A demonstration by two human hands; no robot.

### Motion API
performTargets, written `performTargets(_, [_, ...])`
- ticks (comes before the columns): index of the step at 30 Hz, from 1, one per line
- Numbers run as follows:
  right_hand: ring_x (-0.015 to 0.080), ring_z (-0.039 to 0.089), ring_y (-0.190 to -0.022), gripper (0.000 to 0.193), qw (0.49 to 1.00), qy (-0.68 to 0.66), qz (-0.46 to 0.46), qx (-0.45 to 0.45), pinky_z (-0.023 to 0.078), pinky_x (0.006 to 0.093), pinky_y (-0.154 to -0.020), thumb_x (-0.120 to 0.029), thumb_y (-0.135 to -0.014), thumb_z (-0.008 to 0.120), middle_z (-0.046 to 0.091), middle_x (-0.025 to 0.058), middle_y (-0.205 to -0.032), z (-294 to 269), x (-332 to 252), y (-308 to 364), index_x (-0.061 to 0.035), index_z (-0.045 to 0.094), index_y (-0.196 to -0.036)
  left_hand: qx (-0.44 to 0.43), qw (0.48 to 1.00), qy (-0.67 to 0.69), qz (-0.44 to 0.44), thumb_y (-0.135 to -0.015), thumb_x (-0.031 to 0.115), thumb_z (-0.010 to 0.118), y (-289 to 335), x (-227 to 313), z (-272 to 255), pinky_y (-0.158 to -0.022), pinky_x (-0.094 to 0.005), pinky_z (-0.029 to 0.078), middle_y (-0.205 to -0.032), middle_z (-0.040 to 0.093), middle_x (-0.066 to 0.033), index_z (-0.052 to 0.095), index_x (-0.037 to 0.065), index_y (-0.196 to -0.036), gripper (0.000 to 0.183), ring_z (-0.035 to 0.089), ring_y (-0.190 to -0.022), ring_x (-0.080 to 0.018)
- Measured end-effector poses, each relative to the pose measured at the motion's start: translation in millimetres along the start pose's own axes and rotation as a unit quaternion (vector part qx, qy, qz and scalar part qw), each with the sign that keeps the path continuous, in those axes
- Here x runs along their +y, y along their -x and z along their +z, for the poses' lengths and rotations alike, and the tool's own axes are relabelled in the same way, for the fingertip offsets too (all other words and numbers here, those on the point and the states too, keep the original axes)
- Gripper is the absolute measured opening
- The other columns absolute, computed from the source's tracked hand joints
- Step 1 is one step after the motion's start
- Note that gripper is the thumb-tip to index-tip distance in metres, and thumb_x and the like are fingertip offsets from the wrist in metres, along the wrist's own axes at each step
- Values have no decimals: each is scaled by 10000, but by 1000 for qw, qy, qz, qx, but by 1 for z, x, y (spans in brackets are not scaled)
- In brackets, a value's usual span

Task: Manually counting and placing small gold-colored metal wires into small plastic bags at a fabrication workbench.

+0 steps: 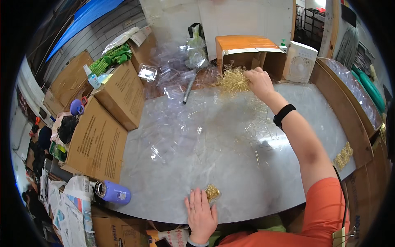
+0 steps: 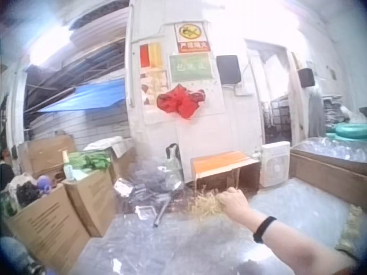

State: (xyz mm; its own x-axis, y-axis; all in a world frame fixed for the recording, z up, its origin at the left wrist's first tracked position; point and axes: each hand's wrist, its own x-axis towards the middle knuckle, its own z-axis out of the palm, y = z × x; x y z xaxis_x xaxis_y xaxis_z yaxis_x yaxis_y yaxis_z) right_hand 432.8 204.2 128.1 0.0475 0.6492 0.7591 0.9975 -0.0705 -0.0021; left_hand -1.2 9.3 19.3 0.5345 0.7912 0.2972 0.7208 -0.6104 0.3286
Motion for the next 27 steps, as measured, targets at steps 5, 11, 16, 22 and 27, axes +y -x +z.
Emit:
performTargets(5, [266,586,-1144,316,999,40,32,-12,469,420,-944,-60,-814,667,709,18,-1098,-20,37,1,-139,696,-1119,-14,1000,10,7,-921,215,620,4,0,-2,-1207,-610,217,-1518,399,-276,417,-104,-1447,648,329,-1447,-453])
performTargets(11, [348,582,-1141,374,977,48,139,154,480,435,-1001,-22,-836,640,701,102,-1173,-93,102,20,-71,666,-1206,-10,1000,-3,4,-923,217,613,4,-1,0,-1207,-612,214,-1526,386,-275,409,-101,-1450,648,321,-1451,-456])
performTargets(16, [382,576,-1146,388,978,19,208,14,468,426,-1021,15,-829,609,692,139,-1204,-108,155,61,-34,662,-1210,-18,1000,-6,-1,-929,211,603,3,3,-1,-1208,-611,210,-1533,375,-278,401,-103,-1455,646,314,-1452,-466])
performTargets(22, [349,572,-1178,442,981,-12,190,37,464,423,-1030,20,-828,621,676,122,-1259,-75,143,84,-70,647,-1260,-8,1000,-14,8,-924,187,604,2,3,1,-1208,-609,213,-1541,357,-286,384,-104,-1464,652,313,-1450,-476])
performTargets(27, [335,572,-1176,401,990,-28,140,8,475,438,-1024,-24,-852,674,674,108,-1228,-70,123,68,-79,619,-1246,-8,1000,-17,7,-918,172,610,3,4,0,-1210,-606,211,-1540,357,-289,382,-104,-1465,653,323,-1445,-473])
